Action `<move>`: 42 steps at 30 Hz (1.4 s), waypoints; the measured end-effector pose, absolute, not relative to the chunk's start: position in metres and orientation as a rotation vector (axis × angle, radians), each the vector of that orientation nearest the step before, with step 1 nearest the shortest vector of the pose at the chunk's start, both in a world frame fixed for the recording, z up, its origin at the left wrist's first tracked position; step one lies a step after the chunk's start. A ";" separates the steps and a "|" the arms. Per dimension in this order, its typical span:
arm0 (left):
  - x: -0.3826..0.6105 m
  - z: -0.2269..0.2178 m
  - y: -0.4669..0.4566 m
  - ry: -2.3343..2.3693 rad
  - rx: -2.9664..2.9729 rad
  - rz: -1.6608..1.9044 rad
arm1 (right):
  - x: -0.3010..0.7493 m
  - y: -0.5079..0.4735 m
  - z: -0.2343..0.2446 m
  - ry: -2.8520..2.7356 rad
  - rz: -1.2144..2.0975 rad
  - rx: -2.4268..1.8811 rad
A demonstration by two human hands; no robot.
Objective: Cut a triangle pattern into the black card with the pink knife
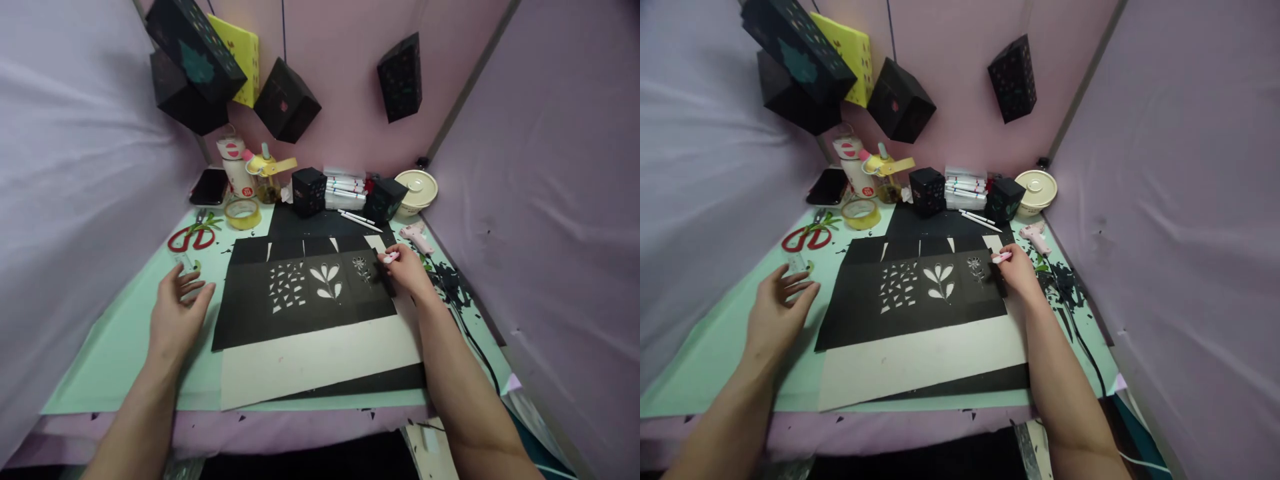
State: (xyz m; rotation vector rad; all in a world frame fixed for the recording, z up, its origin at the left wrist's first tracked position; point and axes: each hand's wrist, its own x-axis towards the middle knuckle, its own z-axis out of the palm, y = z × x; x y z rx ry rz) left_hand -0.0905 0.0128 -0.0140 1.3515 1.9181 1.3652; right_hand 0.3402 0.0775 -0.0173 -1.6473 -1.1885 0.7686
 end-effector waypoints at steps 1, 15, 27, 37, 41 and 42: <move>-0.092 -0.015 0.003 1.956 1.428 1.367 | 0.342 0.077 -0.017 -1.189 0.746 -1.660; -0.097 -0.050 -0.077 1.858 2.550 0.490 | 0.337 -0.009 -0.008 -1.579 0.644 -1.334; -0.077 -0.032 -0.075 1.911 2.302 0.510 | 0.361 -0.010 -0.038 -1.822 0.660 -1.418; -0.074 -0.031 -0.072 1.851 2.390 0.511 | 0.356 -0.013 -0.037 -1.777 0.596 -1.399; -0.077 -0.035 -0.073 1.809 2.461 0.530 | 0.354 -0.014 -0.040 -1.830 0.492 -1.411; -0.078 -0.036 -0.074 1.805 2.472 0.537 | 0.353 -0.015 -0.040 -1.848 0.469 -1.413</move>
